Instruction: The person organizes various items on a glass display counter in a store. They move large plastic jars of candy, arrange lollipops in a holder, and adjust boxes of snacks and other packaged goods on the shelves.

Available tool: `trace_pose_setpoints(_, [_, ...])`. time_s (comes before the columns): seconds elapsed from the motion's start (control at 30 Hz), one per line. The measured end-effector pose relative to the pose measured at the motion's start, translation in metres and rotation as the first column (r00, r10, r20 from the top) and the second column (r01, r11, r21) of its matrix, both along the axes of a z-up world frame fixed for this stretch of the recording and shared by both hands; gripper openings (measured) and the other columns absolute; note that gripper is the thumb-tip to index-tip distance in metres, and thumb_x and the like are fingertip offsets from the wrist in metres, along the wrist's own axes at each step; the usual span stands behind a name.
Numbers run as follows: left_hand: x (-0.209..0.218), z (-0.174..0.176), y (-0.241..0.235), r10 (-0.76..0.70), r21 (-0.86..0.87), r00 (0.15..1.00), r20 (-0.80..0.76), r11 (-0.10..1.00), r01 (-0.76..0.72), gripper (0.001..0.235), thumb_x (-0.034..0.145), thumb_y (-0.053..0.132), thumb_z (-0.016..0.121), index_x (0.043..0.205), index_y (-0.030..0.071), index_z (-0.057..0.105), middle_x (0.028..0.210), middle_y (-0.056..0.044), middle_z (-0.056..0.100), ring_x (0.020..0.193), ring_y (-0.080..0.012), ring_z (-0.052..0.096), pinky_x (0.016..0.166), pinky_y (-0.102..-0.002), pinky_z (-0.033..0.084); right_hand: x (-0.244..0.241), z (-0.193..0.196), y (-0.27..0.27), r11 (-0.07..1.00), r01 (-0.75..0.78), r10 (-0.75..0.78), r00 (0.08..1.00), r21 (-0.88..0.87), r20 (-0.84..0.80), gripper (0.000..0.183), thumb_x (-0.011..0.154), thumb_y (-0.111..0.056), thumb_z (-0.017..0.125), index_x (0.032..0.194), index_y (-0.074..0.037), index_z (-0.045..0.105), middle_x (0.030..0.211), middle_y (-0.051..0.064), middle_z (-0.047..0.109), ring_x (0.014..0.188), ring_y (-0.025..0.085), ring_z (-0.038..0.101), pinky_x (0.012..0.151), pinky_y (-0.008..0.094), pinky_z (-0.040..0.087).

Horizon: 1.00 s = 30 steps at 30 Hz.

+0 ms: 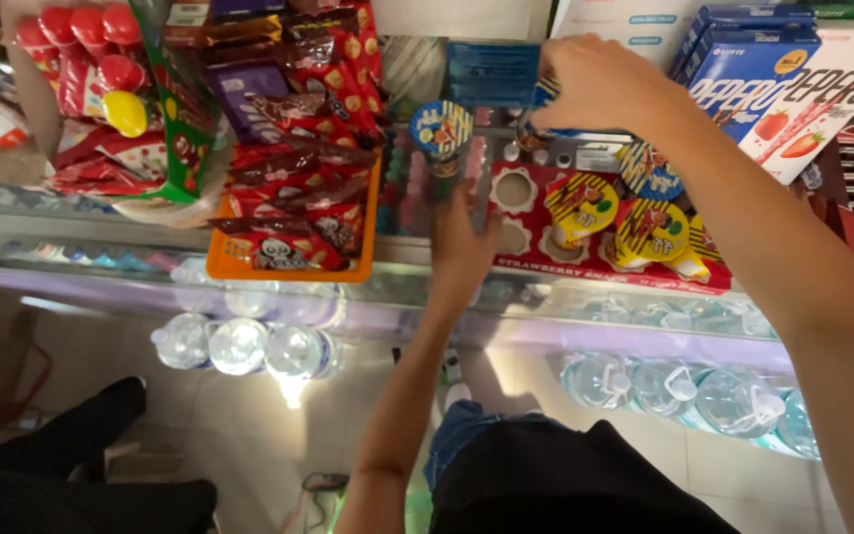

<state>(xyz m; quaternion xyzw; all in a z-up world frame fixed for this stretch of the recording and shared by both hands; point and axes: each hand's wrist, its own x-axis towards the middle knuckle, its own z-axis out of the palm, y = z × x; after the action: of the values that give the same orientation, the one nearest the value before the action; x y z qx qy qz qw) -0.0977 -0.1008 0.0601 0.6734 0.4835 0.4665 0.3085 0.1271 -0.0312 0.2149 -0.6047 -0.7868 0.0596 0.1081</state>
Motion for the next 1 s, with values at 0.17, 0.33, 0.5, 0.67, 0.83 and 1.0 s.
trace_pose_setpoints(0.17, [0.014,0.033,0.0,-0.066,-0.262,0.997,0.035,0.962,0.073,0.055,0.086,0.014,0.073,0.137,0.003,0.056,0.106,-0.015,0.074,0.091,-0.0304,0.073,0.082,-0.04,0.057,-0.015,-0.024,0.03,0.998,0.055,-0.058,0.988,0.024,0.144,0.072,0.069,-0.044,0.089,0.114,0.009,0.068,0.106,0.032,0.07,0.092,0.05,0.069,0.078,0.057,0.057])
trace_pose_setpoints(0.33, [0.024,0.0,0.016,-0.104,0.003,0.989,0.102,0.995,0.105,0.055,0.082,0.003,0.075,0.134,0.001,0.056,0.129,-0.018,0.066,0.121,-0.0318,0.064,0.102,-0.037,0.05,-0.018,-0.021,0.024,0.984,0.16,-0.142,0.97,-0.078,0.198,0.067,0.083,-0.053,0.081,0.111,0.008,0.075,0.106,0.03,0.072,0.096,0.048,0.07,0.082,0.059,0.055])
trace_pose_setpoints(0.5, [0.042,0.008,0.003,-0.178,0.148,0.904,0.389,0.98,0.13,0.053,0.09,-0.011,0.062,0.141,0.004,0.056,0.142,-0.015,0.061,0.135,-0.0298,0.058,0.115,-0.034,0.045,0.005,-0.043,0.007,0.987,-0.086,0.091,0.995,0.136,-0.034,0.075,0.079,-0.049,0.085,0.125,0.008,0.067,0.113,0.036,0.062,0.101,0.052,0.062,0.084,0.056,0.05])
trace_pose_setpoints(0.67, [0.054,0.037,0.009,-0.244,0.171,0.942,0.231,0.963,0.207,0.072,0.08,-0.015,0.058,0.148,0.009,0.05,0.152,-0.015,0.047,0.145,-0.03,0.043,0.1,-0.032,0.048,0.018,-0.073,0.006,0.976,-0.14,0.167,0.972,0.168,-0.163,0.048,0.09,-0.024,0.077,0.128,0.005,0.069,0.118,0.031,0.062,0.108,0.048,0.062,0.092,0.051,0.051])
trace_pose_setpoints(0.83, [0.061,0.031,0.04,-0.17,0.45,0.978,-0.119,0.869,0.206,0.082,0.072,0.008,0.09,0.144,0.011,0.052,0.146,-0.018,0.049,0.137,-0.0395,0.048,0.111,-0.053,0.033,0.048,-0.085,0.012,0.976,-0.147,0.173,0.973,0.163,-0.155,0.023,0.095,-0.011,0.074,0.114,0.002,0.074,0.108,0.024,0.07,0.102,0.042,0.068,0.089,0.048,0.055])
trace_pose_setpoints(1.0, [0.064,0.045,0.048,-0.291,0.213,0.946,-0.14,0.924,0.316,0.077,0.073,0.01,0.083,0.145,0.018,0.056,0.137,-0.017,0.055,0.128,-0.0407,0.059,0.104,-0.044,0.052,0.074,-0.021,-0.04,0.973,-0.189,0.167,0.974,-0.134,-0.155,0.05,0.083,-0.025,0.078,0.126,-0.004,0.068,0.112,0.018,0.073,0.098,0.032,0.073,0.084,0.044,0.057])
